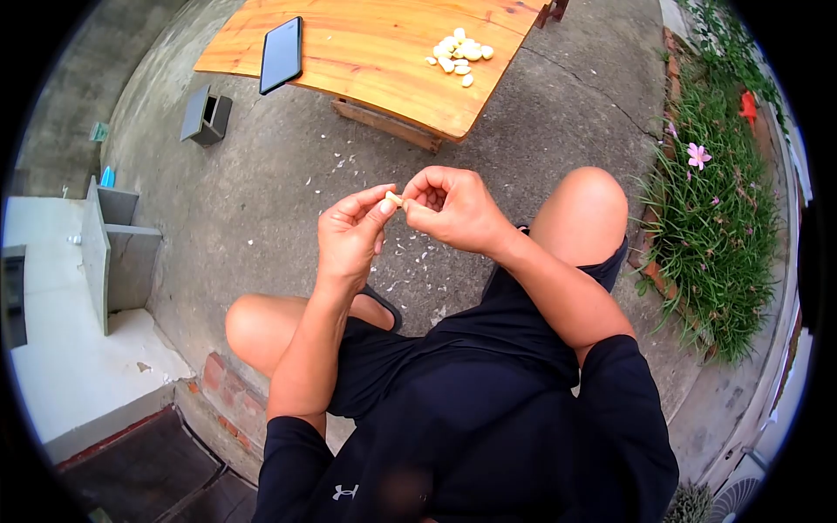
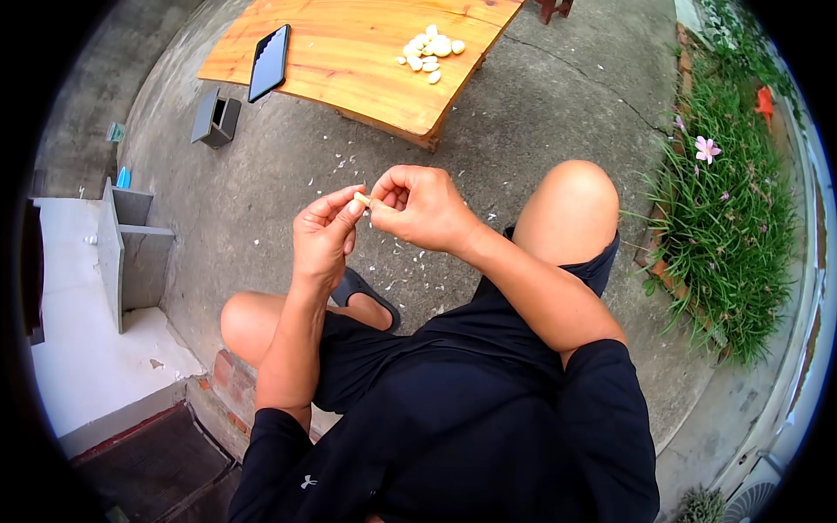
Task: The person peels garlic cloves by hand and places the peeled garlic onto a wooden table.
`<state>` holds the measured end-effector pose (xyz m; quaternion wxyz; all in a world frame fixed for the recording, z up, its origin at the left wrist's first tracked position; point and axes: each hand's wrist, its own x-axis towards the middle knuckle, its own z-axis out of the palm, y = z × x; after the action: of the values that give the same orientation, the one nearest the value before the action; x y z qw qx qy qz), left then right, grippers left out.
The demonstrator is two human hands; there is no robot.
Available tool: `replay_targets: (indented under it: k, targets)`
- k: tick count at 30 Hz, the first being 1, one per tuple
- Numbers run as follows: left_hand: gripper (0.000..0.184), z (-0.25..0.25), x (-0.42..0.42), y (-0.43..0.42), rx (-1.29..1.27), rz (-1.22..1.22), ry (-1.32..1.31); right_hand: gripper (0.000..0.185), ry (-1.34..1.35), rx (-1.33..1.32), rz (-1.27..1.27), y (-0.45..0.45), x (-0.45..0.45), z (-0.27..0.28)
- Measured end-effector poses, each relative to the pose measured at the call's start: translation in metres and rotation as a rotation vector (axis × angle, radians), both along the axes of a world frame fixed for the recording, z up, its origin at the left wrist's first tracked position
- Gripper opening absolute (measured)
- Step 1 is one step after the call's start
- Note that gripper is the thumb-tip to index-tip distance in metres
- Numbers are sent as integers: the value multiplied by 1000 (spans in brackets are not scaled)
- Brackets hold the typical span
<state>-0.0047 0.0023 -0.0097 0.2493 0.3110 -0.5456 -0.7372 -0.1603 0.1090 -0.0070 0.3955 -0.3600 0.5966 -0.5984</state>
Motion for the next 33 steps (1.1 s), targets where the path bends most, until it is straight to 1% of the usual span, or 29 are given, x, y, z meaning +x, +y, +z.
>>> replay_targets:
  k: [5,8,14,16,19,22,25,28,33]
  targets:
    - [25,1,0,2,-58,17,-56,12,233,-129,-66,0,-1,1]
    - [25,2,0,3,-99,13,-76,12,309,-132,-57,1,-4,3]
    - [24,3,0,3,-59,-9,-11,13,278,-59,-44,3,-5,10]
    - [24,1,0,4,-68,-4,18,14,298,-95,-42,3,-7,11]
    - [26,-3,-1,4,-156,3,14,16,293,-138,-38,2,-7,9]
    - [25,-5,0,2,-405,6,16,15,282,-158,-32,2,-8,7]
    - [24,-5,-4,1,-749,38,20,13,260,-142,-25,3,-8,9]
    - [22,8,-2,5,-832,23,-65,12,222,-101,-12,3,-8,9]
    - [22,10,-2,9,-842,21,-92,12,185,-50,-18,3,-6,7]
